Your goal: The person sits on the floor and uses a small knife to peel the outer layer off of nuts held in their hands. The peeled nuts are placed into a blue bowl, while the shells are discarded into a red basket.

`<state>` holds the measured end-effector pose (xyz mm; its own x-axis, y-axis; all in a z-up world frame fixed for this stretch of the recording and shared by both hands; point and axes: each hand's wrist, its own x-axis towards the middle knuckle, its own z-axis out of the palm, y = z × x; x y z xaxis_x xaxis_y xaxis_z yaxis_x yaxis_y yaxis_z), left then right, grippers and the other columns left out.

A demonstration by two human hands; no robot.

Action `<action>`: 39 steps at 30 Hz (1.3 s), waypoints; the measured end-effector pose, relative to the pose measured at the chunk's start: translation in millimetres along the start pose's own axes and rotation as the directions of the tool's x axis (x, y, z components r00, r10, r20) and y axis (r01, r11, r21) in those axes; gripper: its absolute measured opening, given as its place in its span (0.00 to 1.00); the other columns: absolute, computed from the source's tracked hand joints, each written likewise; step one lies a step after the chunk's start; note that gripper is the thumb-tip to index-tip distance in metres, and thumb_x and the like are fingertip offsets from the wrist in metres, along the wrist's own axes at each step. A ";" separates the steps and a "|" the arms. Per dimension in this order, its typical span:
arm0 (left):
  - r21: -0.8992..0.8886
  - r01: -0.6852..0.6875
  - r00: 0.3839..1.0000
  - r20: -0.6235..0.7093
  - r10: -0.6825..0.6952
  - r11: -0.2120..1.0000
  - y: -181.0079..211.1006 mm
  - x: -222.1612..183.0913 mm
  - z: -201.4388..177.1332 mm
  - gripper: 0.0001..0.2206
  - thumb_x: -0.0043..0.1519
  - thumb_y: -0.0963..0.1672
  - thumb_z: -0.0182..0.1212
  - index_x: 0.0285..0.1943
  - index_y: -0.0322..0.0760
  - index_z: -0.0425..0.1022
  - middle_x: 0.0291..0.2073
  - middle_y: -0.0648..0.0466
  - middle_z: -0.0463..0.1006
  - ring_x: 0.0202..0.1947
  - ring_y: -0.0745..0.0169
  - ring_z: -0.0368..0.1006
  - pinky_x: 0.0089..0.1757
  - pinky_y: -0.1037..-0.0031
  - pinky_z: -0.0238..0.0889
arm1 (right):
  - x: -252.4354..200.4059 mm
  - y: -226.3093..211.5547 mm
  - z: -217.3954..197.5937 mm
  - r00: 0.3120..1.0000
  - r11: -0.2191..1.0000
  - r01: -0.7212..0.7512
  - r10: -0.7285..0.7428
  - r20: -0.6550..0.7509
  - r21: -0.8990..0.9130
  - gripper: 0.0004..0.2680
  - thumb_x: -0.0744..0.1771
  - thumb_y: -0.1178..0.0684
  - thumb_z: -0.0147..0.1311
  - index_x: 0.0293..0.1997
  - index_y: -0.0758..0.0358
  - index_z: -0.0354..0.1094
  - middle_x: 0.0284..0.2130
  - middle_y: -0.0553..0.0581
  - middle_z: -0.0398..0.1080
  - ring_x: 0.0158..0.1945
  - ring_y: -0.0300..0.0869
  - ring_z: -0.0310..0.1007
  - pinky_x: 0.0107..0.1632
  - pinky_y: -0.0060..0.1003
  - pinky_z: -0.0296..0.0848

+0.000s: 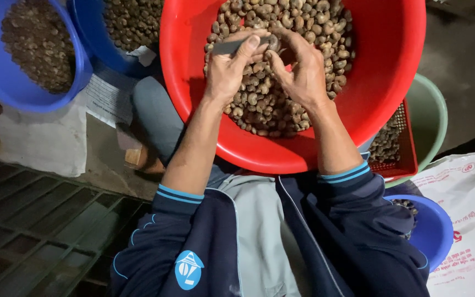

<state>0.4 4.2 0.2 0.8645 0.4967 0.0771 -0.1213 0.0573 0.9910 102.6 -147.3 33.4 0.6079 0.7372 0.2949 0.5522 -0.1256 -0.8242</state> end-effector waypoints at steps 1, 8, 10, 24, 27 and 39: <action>-0.058 0.009 1.000 -0.011 -0.010 0.998 -4.6 0.6 -1.6 0.12 0.68 0.48 0.60 0.55 0.39 0.78 0.47 0.45 0.83 0.44 0.55 0.84 0.45 0.71 0.84 | 0.7 -1.0 0.5 1.000 1.000 -0.021 0.021 0.018 0.013 0.14 0.69 0.65 0.60 0.61 0.76 0.66 0.40 0.64 0.77 0.33 0.42 0.73 0.35 0.33 0.75; -0.059 0.008 0.999 -0.039 -0.011 0.998 -10.3 1.0 -1.2 0.14 0.68 0.49 0.61 0.57 0.38 0.77 0.48 0.44 0.83 0.46 0.52 0.84 0.46 0.67 0.84 | 0.8 -5.2 -0.5 0.996 0.997 -0.071 0.070 0.049 0.014 0.15 0.68 0.65 0.58 0.61 0.75 0.65 0.42 0.65 0.76 0.36 0.45 0.75 0.40 0.36 0.78; -0.006 -0.010 1.000 0.000 0.010 1.000 -4.8 0.9 -0.3 0.13 0.69 0.50 0.59 0.56 0.41 0.78 0.48 0.47 0.83 0.44 0.54 0.83 0.45 0.68 0.84 | 0.7 -0.3 1.4 0.997 0.998 -0.065 0.066 0.042 -0.010 0.14 0.68 0.63 0.59 0.61 0.75 0.66 0.43 0.66 0.76 0.37 0.46 0.76 0.40 0.37 0.79; 0.080 -0.086 0.994 0.070 0.080 0.993 -14.5 -3.2 2.7 0.12 0.71 0.48 0.56 0.59 0.43 0.76 0.57 0.45 0.78 0.43 0.55 0.84 0.36 0.77 0.84 | 1.8 13.3 4.9 0.773 0.408 -0.600 0.516 0.368 0.688 0.13 0.70 0.62 0.38 0.61 0.70 0.63 0.43 0.60 0.73 0.35 0.37 0.76 0.40 0.28 0.82; -0.022 -0.020 0.999 0.048 0.021 1.000 -7.9 -3.2 2.8 0.11 0.70 0.44 0.58 0.59 0.36 0.76 0.52 0.47 0.81 0.37 0.61 0.81 0.34 0.78 0.80 | 4.1 11.8 4.8 0.734 0.327 -0.625 0.556 0.390 0.709 0.14 0.69 0.63 0.36 0.59 0.68 0.62 0.40 0.58 0.74 0.33 0.38 0.77 0.36 0.25 0.77; 0.243 0.006 0.988 -0.153 0.032 0.970 -2.3 -10.1 10.5 0.09 0.68 0.44 0.57 0.54 0.39 0.77 0.40 0.51 0.85 0.38 0.60 0.87 0.33 0.78 0.85 | -77.7 14.1 -104.0 0.868 0.971 -0.141 0.216 -0.447 0.195 0.08 0.73 0.63 0.44 0.59 0.65 0.64 0.46 0.61 0.65 0.39 0.47 0.68 0.44 0.39 0.70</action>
<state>-3.0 -10.1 -1.7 0.7755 0.6247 0.0912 0.0063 -0.1522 0.9883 122.5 -275.5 49.1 0.9020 0.3161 0.2940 0.3390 -0.0967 -0.9358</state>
